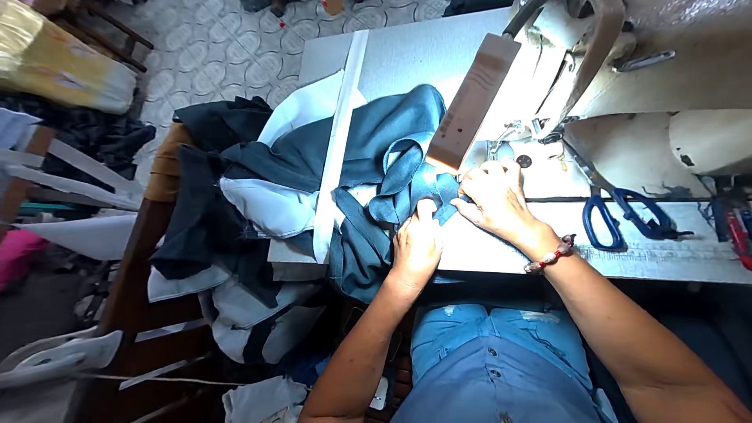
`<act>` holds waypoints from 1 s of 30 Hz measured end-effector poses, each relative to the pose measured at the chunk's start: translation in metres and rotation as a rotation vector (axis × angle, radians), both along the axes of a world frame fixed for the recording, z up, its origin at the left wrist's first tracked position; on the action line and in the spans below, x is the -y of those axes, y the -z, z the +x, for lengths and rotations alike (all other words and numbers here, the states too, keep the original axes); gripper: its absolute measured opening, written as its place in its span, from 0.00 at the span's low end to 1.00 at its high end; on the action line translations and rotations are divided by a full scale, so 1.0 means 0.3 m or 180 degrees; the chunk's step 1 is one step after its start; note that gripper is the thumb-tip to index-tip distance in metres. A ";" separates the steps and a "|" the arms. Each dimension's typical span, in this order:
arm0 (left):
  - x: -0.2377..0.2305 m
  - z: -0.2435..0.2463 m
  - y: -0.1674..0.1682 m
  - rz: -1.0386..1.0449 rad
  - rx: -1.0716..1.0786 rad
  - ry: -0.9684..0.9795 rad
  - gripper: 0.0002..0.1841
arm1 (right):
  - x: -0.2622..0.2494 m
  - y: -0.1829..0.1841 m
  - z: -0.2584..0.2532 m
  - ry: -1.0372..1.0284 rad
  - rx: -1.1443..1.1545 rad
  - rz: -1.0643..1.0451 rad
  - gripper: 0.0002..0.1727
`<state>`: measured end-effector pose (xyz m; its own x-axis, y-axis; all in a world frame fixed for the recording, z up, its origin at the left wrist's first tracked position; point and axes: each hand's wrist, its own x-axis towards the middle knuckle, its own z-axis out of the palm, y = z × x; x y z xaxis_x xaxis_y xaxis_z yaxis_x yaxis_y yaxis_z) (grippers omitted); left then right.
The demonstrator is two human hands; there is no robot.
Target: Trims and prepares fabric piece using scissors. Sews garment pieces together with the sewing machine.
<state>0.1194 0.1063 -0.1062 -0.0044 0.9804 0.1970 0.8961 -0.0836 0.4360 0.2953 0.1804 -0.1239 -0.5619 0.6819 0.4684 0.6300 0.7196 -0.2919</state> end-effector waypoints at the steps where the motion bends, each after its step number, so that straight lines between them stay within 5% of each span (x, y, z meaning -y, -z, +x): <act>1: -0.004 0.000 -0.013 -0.0114 -0.0043 0.0036 0.13 | -0.001 0.003 0.000 0.0002 -0.0039 -0.0005 0.15; 5: -0.038 0.000 -0.129 -0.0758 -0.0937 0.0734 0.14 | 0.003 -0.003 -0.007 0.0164 -0.0268 -0.0232 0.13; 8: -0.115 -0.048 -0.152 0.0502 -0.1742 0.1974 0.14 | 0.008 0.002 -0.007 0.0237 -0.0319 -0.0288 0.13; 10: -0.209 -0.096 -0.169 0.0666 -0.1900 0.2757 0.15 | 0.013 0.020 0.002 0.0231 -0.0315 -0.0224 0.13; 14: -0.372 -0.177 -0.150 -0.0453 -0.1546 0.3498 0.26 | 0.008 0.041 -0.003 0.0331 -0.0354 -0.0232 0.11; 17: -0.375 -0.196 -0.124 -0.0812 -0.1399 0.3149 0.29 | -0.010 0.055 -0.028 0.0558 -0.0540 -0.0070 0.10; 23: -0.214 -0.074 -0.038 -0.1242 -0.0513 0.1105 0.32 | 0.107 0.076 0.040 -0.0102 -0.0513 -0.0199 0.14; 30: -0.238 0.057 -0.027 -0.1265 -0.0517 0.0658 0.35 | -0.029 0.002 0.148 0.0834 -0.0064 -0.0960 0.19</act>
